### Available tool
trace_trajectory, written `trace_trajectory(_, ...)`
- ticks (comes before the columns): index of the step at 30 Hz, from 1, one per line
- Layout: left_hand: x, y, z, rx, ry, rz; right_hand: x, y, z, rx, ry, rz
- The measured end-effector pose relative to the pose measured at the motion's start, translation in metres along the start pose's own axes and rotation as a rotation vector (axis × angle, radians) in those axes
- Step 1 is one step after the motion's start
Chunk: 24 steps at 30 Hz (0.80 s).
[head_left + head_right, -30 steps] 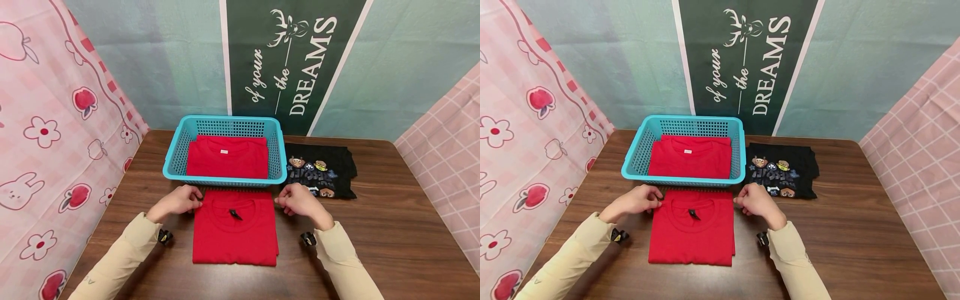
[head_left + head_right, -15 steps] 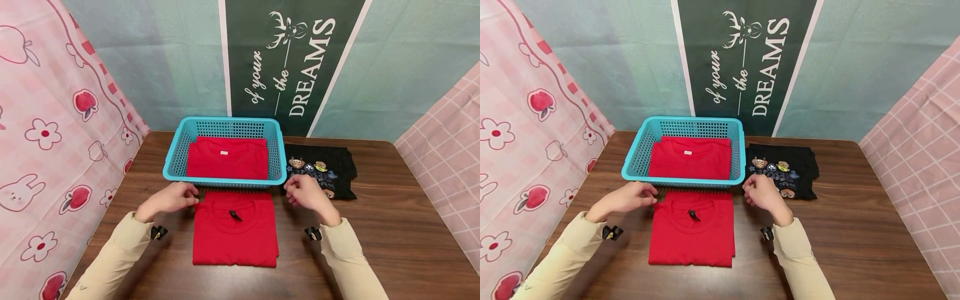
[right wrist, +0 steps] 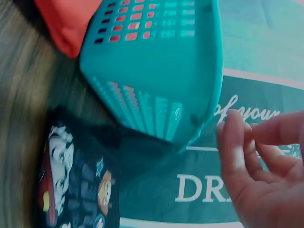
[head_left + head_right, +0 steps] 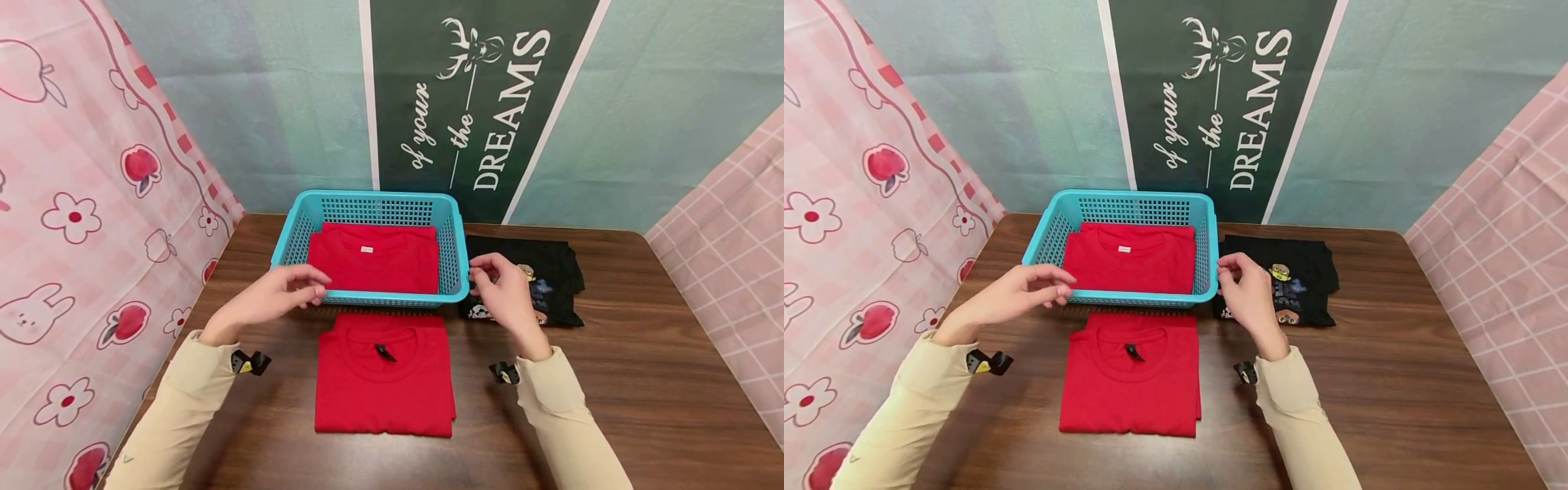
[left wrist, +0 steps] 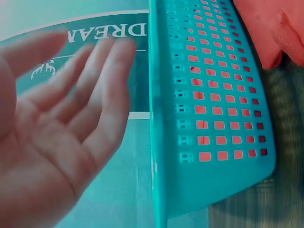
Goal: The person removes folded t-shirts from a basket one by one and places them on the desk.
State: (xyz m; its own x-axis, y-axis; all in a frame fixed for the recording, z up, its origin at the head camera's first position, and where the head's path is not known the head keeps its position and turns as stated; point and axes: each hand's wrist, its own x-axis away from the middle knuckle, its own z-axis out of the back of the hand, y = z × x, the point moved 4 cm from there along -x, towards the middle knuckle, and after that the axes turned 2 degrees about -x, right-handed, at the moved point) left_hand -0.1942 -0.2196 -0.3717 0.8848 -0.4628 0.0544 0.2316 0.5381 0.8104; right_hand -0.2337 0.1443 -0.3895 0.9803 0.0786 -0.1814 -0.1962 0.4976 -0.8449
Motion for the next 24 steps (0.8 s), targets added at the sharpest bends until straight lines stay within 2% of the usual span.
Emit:
trace_trajectory(4, -0.008, -0.003, 0.005, -0.103, 0.184, 0.066, -0.003, -0.010, -0.011, -0.054, -0.035, 0.028)
trace_trajectory(6, -0.013, -0.005, 0.006, -0.152, 0.242, 0.102, -0.005, -0.014, -0.019, -0.052, -0.076, 0.043)
trace_trajectory(8, -0.017, -0.008, 0.006, -0.184, 0.266, 0.133, -0.006, -0.018, -0.029, -0.024, -0.116, 0.058)
trace_trajectory(16, -0.038, -0.025, -0.006, -0.376, 0.217, 0.285, -0.015, -0.027, -0.068, 0.220, -0.281, 0.073)
trace_trajectory(21, -0.048, -0.031, -0.009, -0.426, 0.215, 0.396, -0.023, -0.029, -0.084, 0.379, -0.376, 0.018)
trace_trajectory(24, -0.054, -0.034, -0.010, -0.469, 0.189, 0.463, -0.029, -0.026, -0.089, 0.424, -0.406, -0.047)
